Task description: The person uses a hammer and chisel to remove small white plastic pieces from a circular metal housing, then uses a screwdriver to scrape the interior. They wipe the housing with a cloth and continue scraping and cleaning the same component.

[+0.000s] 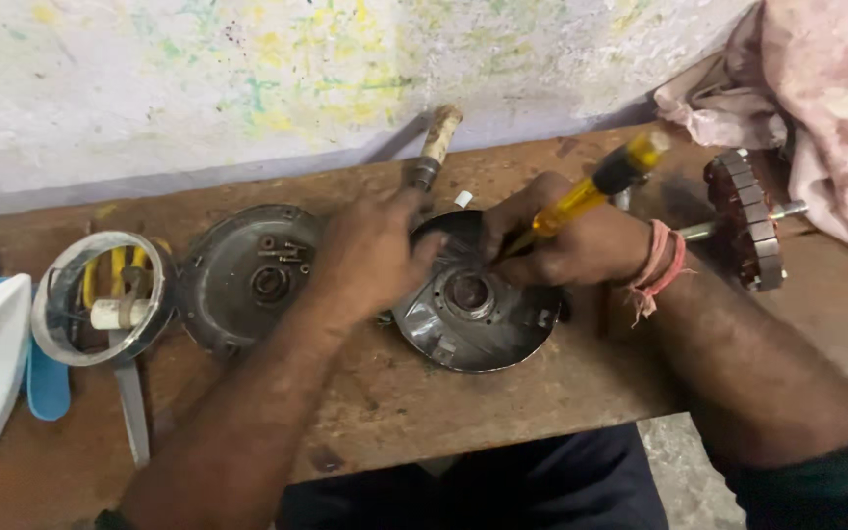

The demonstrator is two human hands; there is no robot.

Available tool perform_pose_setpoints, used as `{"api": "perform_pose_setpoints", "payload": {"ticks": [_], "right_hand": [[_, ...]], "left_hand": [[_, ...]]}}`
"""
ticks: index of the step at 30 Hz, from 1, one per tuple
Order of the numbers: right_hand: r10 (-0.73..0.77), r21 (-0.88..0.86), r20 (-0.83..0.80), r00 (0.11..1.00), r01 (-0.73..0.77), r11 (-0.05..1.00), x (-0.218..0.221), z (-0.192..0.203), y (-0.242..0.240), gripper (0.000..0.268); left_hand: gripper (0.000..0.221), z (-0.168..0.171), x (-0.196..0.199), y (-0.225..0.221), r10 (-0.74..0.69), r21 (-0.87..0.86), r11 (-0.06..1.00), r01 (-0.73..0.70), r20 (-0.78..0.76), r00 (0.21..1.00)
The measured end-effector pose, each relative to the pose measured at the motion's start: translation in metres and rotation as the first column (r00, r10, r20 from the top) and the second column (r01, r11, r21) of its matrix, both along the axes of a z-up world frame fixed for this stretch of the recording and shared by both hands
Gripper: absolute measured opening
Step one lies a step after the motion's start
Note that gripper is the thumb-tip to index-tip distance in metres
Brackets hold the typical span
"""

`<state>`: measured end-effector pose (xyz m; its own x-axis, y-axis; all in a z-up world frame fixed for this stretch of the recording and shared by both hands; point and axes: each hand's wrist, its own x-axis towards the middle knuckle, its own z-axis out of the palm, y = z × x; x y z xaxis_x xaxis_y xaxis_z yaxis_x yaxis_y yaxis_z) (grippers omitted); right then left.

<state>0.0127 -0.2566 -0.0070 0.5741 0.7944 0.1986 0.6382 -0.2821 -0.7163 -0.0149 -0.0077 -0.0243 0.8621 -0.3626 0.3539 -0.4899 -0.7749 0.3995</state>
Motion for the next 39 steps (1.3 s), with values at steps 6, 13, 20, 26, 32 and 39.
{"api": "perform_pose_setpoints", "payload": {"ticks": [6,13,20,26,32,39], "right_hand": [[-0.083,-0.053,0.037,0.996,0.085,0.995,-0.008,0.003,0.01,0.015],[-0.31,0.028,0.203,0.929,0.311,0.95,-0.007,-0.003,0.016,0.019],[-0.415,0.056,-0.096,0.905,0.422,0.905,0.005,-0.03,0.02,0.016],[-0.402,0.047,-0.014,0.916,0.402,0.914,0.003,-0.028,0.02,0.013],[-0.371,-0.019,0.05,0.927,0.372,0.928,0.001,-0.023,0.02,0.014],[-0.393,0.023,0.123,0.911,0.393,0.919,-0.003,-0.027,0.025,0.014]], "left_hand": [[0.034,-0.01,0.005,-0.008,0.229,0.2,0.963,-0.182,-0.241,0.943],[0.036,-0.016,0.02,-0.008,0.299,-0.039,0.953,-0.299,-0.012,0.954],[0.056,-0.015,0.018,-0.01,0.362,0.058,0.932,-0.357,-0.117,0.925],[0.059,-0.006,0.019,-0.013,0.351,0.101,0.936,-0.337,-0.188,0.917],[0.064,-0.001,0.015,-0.015,0.358,0.133,0.931,-0.341,-0.14,0.923],[0.05,-0.01,0.016,-0.013,0.354,0.148,0.931,-0.333,-0.158,0.922]]}}
